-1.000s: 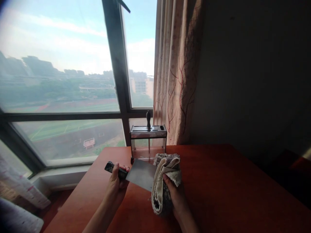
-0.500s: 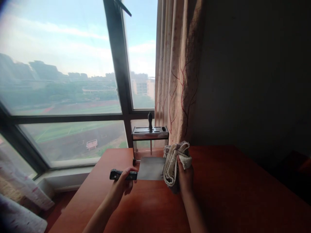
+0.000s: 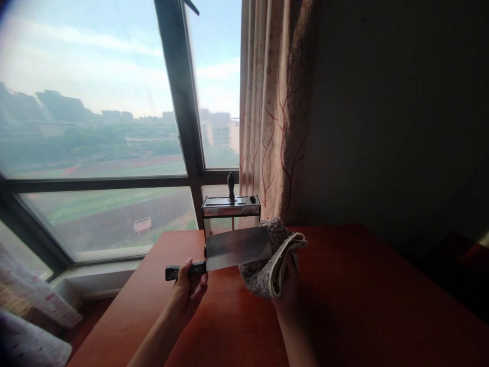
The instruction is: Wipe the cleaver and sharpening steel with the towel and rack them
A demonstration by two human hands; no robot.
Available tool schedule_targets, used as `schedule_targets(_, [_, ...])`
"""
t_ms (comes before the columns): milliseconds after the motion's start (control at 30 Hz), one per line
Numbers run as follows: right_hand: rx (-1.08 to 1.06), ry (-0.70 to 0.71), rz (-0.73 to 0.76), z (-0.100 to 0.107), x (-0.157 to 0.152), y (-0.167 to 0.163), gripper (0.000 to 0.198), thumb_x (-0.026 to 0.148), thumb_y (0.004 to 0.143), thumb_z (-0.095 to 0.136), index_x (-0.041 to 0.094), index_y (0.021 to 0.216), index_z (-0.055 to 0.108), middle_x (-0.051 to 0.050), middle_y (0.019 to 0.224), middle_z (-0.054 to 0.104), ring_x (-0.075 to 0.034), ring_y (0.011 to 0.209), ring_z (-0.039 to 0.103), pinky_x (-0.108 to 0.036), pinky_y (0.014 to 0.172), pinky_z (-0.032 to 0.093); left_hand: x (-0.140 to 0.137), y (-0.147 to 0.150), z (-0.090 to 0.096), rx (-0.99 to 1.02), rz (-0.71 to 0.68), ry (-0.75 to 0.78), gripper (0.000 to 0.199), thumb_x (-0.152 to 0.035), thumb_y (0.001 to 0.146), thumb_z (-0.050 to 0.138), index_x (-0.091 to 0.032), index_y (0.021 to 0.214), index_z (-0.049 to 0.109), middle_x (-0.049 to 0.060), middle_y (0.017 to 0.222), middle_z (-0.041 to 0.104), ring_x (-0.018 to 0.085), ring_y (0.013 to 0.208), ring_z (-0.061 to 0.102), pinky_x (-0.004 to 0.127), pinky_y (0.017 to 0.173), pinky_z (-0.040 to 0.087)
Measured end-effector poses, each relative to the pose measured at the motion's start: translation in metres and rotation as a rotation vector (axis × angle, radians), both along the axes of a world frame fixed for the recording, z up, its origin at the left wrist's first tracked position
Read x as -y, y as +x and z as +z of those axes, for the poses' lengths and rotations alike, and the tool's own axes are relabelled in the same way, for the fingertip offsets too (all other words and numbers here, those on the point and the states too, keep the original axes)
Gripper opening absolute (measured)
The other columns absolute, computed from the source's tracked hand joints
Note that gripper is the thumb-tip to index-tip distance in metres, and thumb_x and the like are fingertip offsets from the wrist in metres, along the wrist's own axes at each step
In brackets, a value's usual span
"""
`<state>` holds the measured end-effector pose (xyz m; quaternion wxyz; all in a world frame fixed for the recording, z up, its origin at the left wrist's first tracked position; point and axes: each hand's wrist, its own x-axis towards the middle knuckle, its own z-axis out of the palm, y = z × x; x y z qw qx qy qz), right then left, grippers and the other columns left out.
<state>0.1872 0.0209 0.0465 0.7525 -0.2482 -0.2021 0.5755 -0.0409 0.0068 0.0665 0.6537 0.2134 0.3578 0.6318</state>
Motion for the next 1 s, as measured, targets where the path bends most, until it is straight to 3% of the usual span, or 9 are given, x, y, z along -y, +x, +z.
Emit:
schedule_targets(100, [-0.136, -0.009, 0.156, -0.01, 0.005, -0.005, 0.031, 0.05, 0.069, 0.075, 0.033, 0.095, 0.073, 0.001, 0.101, 0.076, -0.025, 0.099, 0.069, -0.044, 0.091, 0.053, 0.001, 0.005, -0.001, 0.036, 0.03, 0.007, 0.026, -0.04, 0.077, 0.067, -0.016, 0.072, 0.057, -0.002, 0.048, 0.058, 0.004, 0.034, 0.04, 0.011, 0.034, 0.03])
schedule_targets(200, [-0.203, -0.02, 0.244, -0.018, 0.007, -0.014, 0.029, 0.041, 0.065, 0.08, 0.032, 0.092, 0.073, 0.002, 0.098, 0.076, -0.024, 0.096, 0.07, -0.043, 0.09, 0.054, 0.003, 0.013, -0.007, 0.017, -0.032, 0.027, 0.032, -0.046, 0.076, 0.067, -0.017, 0.069, 0.054, -0.001, 0.049, 0.059, 0.005, 0.036, 0.042, 0.013, 0.035, 0.029])
schedule_targets(367, [-0.221, -0.05, 0.195, -0.025, 0.005, -0.025, 0.024, 0.041, 0.068, 0.079, 0.03, 0.089, 0.073, 0.003, 0.089, 0.077, -0.023, 0.092, 0.07, -0.041, 0.091, 0.054, 0.004, 0.03, -0.031, -0.222, -0.253, 0.132, 0.052, -0.069, 0.072, 0.057, -0.018, 0.072, 0.056, -0.002, 0.045, 0.056, 0.008, 0.032, 0.042, 0.018, 0.034, 0.027])
schedule_targets(467, [-0.219, -0.051, 0.145, -0.022, 0.0, -0.022, 0.025, 0.04, 0.073, 0.075, 0.029, 0.095, 0.072, 0.003, 0.091, 0.077, -0.021, 0.094, 0.07, -0.039, 0.093, 0.052, 0.005, 0.036, -0.041, -0.355, -0.342, 0.201, 0.054, -0.071, 0.075, 0.052, -0.018, 0.073, 0.055, -0.001, 0.043, 0.055, 0.009, 0.031, 0.043, 0.02, 0.034, 0.025])
schedule_targets(567, [-0.231, -0.053, 0.111, -0.015, -0.005, -0.014, 0.027, 0.041, 0.076, 0.072, 0.029, 0.101, 0.071, 0.003, 0.096, 0.076, -0.021, 0.097, 0.069, -0.04, 0.095, 0.052, 0.01, 0.038, -0.038, -0.374, -0.35, 0.225, 0.045, -0.062, 0.081, 0.054, -0.016, 0.081, 0.057, -0.001, 0.049, 0.056, 0.008, 0.037, 0.044, 0.02, 0.038, 0.028])
schedule_targets(733, [-0.281, -0.068, 0.048, -0.006, -0.006, 0.001, 0.03, 0.04, 0.078, 0.069, 0.029, 0.106, 0.069, 0.003, 0.103, 0.075, -0.021, 0.106, 0.066, -0.042, 0.102, 0.047, 0.016, 0.03, -0.023, -0.193, -0.274, 0.207, 0.041, -0.05, 0.079, 0.066, -0.015, 0.099, 0.064, -0.002, 0.054, 0.055, 0.008, 0.046, 0.043, 0.019, 0.044, 0.028])
schedule_targets(1000, [-0.295, -0.018, -0.019, -0.002, 0.0, 0.018, 0.032, 0.042, 0.079, 0.068, 0.032, 0.11, 0.067, 0.005, 0.105, 0.074, -0.019, 0.11, 0.064, -0.04, 0.103, 0.045, 0.018, 0.025, -0.015, -0.045, -0.273, 0.122, 0.043, -0.054, 0.074, 0.069, -0.015, 0.093, 0.07, 0.003, 0.061, 0.061, 0.011, 0.057, 0.052, 0.019, 0.052, 0.033])
